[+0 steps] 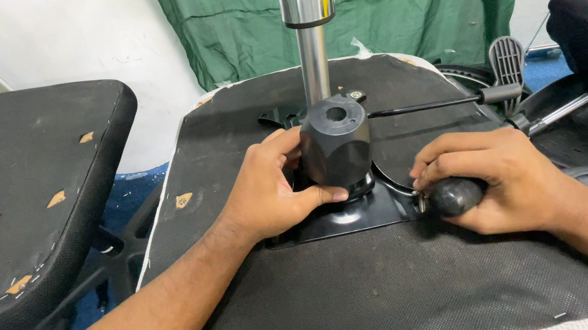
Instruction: The person attaches a metal chair base to an overturned chair seat using a screwdriver. They insert and tighten multiple screws into the base plate, then flip the chair upright to continue securing the remaining fasteners.
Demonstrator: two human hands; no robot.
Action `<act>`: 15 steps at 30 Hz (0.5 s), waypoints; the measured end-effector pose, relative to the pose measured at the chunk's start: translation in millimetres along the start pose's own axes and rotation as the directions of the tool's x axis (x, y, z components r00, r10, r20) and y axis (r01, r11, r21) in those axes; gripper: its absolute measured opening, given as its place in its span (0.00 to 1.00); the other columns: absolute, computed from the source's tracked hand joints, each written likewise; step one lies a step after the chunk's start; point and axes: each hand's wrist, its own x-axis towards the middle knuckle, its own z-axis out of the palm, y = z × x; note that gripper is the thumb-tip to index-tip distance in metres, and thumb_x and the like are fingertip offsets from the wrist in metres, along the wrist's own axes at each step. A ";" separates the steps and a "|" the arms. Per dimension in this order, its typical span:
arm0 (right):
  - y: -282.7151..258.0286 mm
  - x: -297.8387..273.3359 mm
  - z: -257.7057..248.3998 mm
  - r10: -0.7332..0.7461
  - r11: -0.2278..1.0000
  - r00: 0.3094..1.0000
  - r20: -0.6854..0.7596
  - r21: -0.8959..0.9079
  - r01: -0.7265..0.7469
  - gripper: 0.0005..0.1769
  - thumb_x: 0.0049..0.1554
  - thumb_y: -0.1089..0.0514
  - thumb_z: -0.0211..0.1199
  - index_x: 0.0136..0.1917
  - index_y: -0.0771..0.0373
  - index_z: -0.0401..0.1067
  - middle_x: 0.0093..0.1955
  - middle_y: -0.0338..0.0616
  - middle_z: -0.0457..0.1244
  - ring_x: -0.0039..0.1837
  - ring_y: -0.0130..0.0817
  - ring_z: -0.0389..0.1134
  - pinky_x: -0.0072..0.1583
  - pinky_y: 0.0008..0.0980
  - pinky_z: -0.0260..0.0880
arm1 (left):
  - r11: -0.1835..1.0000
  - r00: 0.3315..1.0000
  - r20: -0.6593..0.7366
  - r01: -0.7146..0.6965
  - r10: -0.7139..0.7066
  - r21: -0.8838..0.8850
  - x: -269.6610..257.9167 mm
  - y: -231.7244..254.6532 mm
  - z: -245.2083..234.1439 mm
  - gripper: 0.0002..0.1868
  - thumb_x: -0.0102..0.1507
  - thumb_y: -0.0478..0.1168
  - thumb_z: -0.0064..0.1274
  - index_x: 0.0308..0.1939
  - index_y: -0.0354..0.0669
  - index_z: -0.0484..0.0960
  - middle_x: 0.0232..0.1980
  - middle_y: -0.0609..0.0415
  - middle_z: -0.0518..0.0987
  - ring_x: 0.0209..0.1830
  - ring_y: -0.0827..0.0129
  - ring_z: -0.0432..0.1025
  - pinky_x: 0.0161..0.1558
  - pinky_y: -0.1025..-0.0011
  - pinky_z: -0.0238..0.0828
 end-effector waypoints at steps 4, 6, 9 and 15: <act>-1.1 -1.1 -1.3 0.043 0.998 0.999 0.025 0.053 -0.045 0.15 0.36 0.65 0.70 0.39 0.61 0.75 0.41 0.41 0.70 0.44 0.38 0.76 0.46 0.32 0.75 | 0.995 1.000 0.001 0.001 -0.001 0.100 1.8 2.6 -2.5 0.38 0.45 0.41 0.76 0.58 0.39 0.79 0.46 0.53 0.81 0.43 0.70 0.78 0.49 0.70 0.76; -0.1 -1.5 -0.4 0.038 0.999 0.999 0.010 0.022 -0.038 0.15 0.35 0.64 0.71 0.39 0.61 0.75 0.40 0.42 0.70 0.44 0.39 0.75 0.46 0.32 0.74 | 0.992 1.000 0.003 -0.025 0.024 0.124 2.2 3.8 -3.2 0.40 0.45 0.42 0.76 0.60 0.39 0.78 0.46 0.52 0.82 0.42 0.70 0.78 0.47 0.70 0.76; 1.2 -2.6 1.7 0.039 0.999 0.999 -0.015 0.009 -0.039 0.15 0.35 0.64 0.71 0.39 0.62 0.74 0.40 0.42 0.70 0.43 0.39 0.75 0.45 0.32 0.74 | 0.992 0.995 0.005 -0.100 0.100 0.081 2.0 5.9 -2.8 0.41 0.47 0.43 0.75 0.62 0.37 0.76 0.50 0.51 0.82 0.45 0.70 0.79 0.49 0.70 0.77; -0.9 -4.1 -0.4 0.019 0.999 1.000 0.010 0.048 -0.019 0.11 0.36 0.64 0.69 0.36 0.61 0.74 0.38 0.39 0.69 0.43 0.36 0.75 0.44 0.30 0.74 | 0.986 0.988 0.002 -0.153 0.153 0.058 3.4 9.9 1.1 0.41 0.48 0.45 0.76 0.62 0.36 0.75 0.53 0.48 0.83 0.53 0.68 0.81 0.56 0.70 0.79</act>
